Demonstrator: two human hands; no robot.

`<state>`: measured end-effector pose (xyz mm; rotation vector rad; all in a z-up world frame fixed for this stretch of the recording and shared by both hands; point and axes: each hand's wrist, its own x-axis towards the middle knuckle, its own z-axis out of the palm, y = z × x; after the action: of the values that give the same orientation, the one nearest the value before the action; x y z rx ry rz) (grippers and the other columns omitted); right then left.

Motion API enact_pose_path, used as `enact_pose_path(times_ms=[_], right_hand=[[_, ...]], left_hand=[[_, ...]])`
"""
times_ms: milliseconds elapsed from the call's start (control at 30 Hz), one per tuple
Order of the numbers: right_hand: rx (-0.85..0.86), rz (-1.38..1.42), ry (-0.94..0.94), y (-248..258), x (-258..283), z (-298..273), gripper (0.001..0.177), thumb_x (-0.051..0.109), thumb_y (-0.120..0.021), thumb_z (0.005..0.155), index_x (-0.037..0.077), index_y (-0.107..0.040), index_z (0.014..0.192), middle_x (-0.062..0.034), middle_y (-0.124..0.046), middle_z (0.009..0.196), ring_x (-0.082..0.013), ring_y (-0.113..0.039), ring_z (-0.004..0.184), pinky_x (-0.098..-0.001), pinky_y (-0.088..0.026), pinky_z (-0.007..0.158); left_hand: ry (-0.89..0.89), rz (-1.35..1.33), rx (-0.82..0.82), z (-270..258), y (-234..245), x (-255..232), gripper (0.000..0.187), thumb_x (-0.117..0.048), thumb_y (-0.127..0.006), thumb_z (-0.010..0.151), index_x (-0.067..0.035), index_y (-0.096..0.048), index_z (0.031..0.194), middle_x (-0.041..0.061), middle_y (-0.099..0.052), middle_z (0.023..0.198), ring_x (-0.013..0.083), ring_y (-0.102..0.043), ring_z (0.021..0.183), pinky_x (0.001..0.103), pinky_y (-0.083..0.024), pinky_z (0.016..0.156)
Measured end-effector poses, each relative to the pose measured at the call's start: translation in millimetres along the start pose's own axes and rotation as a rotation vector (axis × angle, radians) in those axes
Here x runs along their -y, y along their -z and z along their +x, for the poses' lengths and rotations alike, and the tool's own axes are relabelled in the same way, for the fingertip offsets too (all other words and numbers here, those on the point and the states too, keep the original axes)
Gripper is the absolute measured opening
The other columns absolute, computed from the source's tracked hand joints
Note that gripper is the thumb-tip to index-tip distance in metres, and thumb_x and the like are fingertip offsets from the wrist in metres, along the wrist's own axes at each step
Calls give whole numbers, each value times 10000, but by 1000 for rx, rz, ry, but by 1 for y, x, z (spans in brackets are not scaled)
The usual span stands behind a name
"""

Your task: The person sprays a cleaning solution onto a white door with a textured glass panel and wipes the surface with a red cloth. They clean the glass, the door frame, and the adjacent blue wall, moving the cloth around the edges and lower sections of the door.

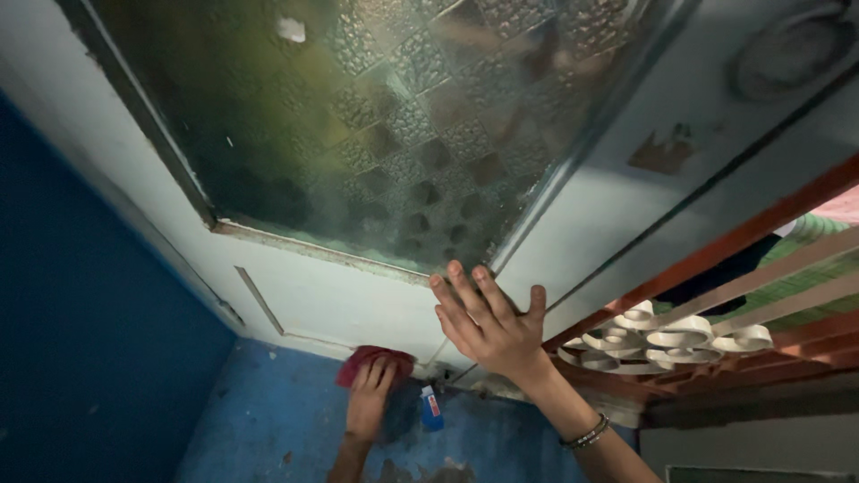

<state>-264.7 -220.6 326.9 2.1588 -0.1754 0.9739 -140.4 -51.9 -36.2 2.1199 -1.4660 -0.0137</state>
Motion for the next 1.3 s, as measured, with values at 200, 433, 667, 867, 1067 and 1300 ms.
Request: enact_pose_path(times_ms=[200,433,667,867,1067,1300], right_hand=[[-4,-9,-3,-1,1,0,570,525,-651,1060,293,-551,1571,3,-415,1660,-219,-297,1569,-617,45,1290],[2,-1,0,-2,0,-2,562,521,-654,1059,298,-557,1567,5,-415,1664,-220,-287,1574,-617,58,1292],[4,12,0,0,1,0,571,511,-665,1050,279,-565,1562,-8,-422,1660,-231,-292,1572,-616,53,1287],[-8,-2,11,2,-1,4,558,493,-661,1058,280,-567,1565,-12,-428,1654,-229,-299,1567,-622,34,1291],[-9,20,-13,4,0,6,550,500,-661,1054,287,-572,1553,1,-436,1647,-217,-306,1566,-612,39,1293],[-16,4,17,5,-2,6,552,492,-659,1056,270,-578,1554,-13,-447,1642,-223,-314,1554,-621,41,1284]], left_hand=[[-196,42,49,3,-5,-21,610,-99,-594,802,-72,-538,1408,153,-526,1456,372,-515,1281,474,-442,986],[-46,124,-33,-7,25,21,577,-104,-580,785,-88,-587,1362,129,-595,1389,310,-555,1235,465,-432,1071],[-329,20,-47,10,-2,-27,500,-127,-575,819,-30,-598,1309,172,-605,1358,352,-566,1249,493,-403,1074],[-137,-126,-82,10,21,4,548,-87,-604,781,-54,-625,1328,163,-640,1327,354,-586,1226,468,-427,1079],[13,-134,-57,7,32,-30,697,-15,-669,651,-22,-585,1342,206,-615,1304,409,-554,1217,495,-398,1070],[-60,-148,-92,8,48,-32,581,-19,-668,731,-71,-617,1307,158,-631,1335,357,-575,1232,476,-404,1077]])
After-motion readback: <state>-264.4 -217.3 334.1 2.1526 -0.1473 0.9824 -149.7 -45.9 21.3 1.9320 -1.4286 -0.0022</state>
